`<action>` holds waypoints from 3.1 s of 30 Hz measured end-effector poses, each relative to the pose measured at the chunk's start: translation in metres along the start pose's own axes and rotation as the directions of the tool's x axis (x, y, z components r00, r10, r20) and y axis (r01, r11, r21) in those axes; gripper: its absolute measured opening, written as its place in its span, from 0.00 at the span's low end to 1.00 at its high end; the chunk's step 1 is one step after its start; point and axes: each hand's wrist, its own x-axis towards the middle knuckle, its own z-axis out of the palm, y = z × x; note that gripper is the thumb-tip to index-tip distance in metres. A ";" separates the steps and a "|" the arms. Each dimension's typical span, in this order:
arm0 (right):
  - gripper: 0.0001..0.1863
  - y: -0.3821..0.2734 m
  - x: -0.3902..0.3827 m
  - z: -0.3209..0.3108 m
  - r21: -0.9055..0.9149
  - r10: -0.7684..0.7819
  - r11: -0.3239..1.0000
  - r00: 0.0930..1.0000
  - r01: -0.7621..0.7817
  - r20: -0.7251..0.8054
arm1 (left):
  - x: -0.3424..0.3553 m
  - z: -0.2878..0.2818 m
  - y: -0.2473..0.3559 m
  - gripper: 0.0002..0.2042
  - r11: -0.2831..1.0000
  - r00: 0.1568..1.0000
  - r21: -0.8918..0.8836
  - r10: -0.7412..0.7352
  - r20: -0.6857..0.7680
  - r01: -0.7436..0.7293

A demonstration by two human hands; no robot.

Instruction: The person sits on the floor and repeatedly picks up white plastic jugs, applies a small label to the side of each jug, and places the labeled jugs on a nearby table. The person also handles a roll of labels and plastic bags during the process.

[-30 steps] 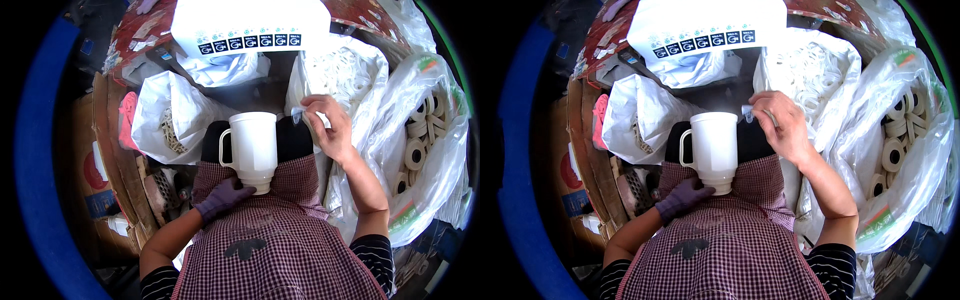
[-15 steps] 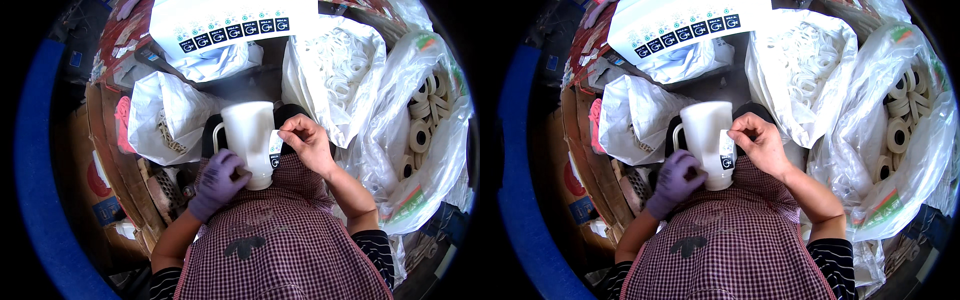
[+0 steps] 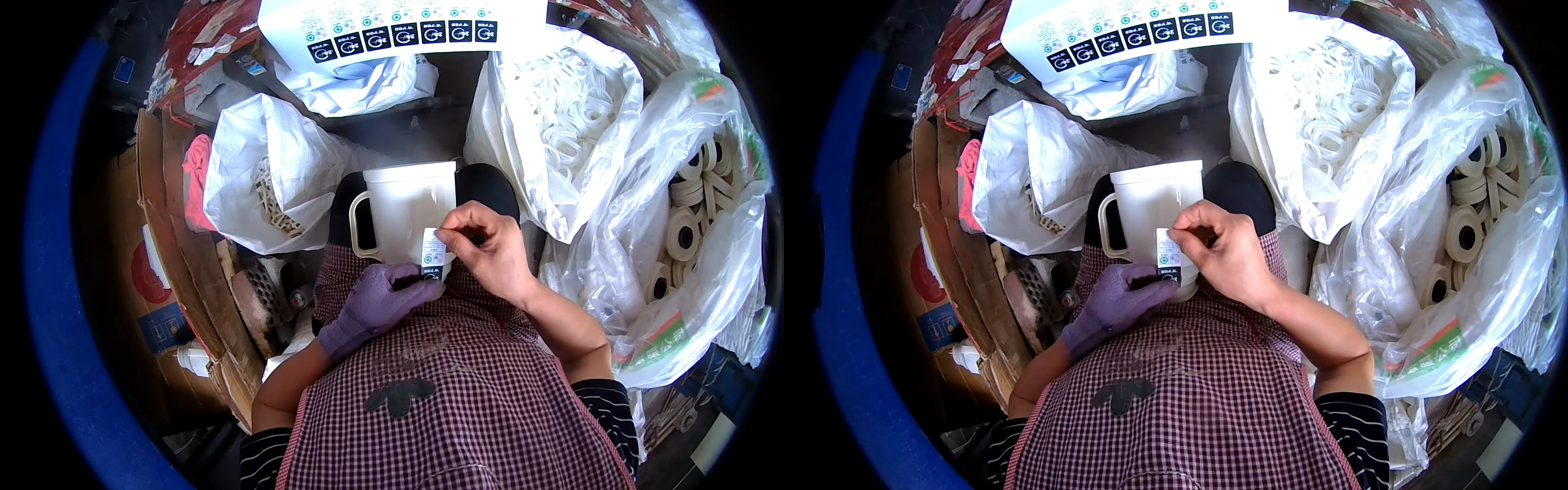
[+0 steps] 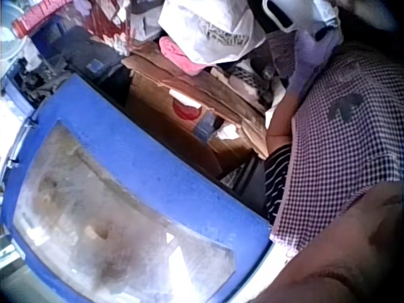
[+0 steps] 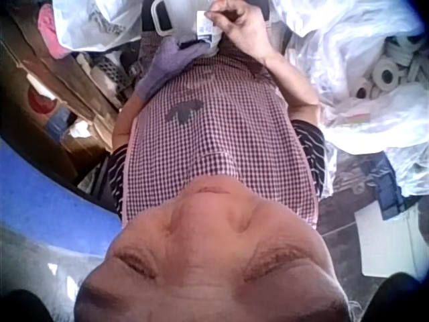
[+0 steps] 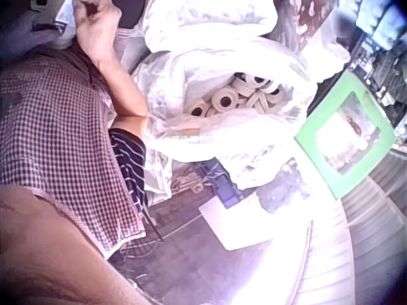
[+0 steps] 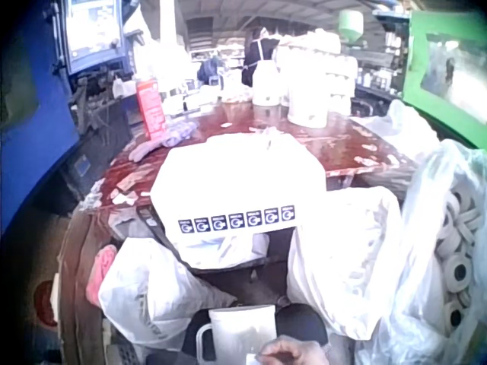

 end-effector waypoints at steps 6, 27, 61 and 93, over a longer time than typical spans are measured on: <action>0.06 0.005 0.029 0.003 -0.254 -0.101 0.963 0.995 0.093 -0.019 | 0.009 -0.003 0.008 0.15 0.866 0.916 -0.302 -0.392 0.083 0.398; 0.06 0.014 0.050 0.023 -0.394 -0.253 0.897 0.964 0.203 -0.080 | 0.016 -0.002 -0.010 0.18 0.793 0.924 -0.501 -0.381 0.037 0.347; 0.27 0.027 0.059 0.005 -0.590 -0.276 0.756 0.955 0.283 0.105 | 0.014 0.016 -0.024 0.18 0.894 0.960 -0.414 -0.247 -0.133 0.172; 0.27 0.037 0.082 -0.016 -0.384 -0.024 0.923 0.994 -0.019 -0.105 | 0.035 -0.056 -0.058 0.26 0.729 0.810 0.680 0.441 -0.385 -0.074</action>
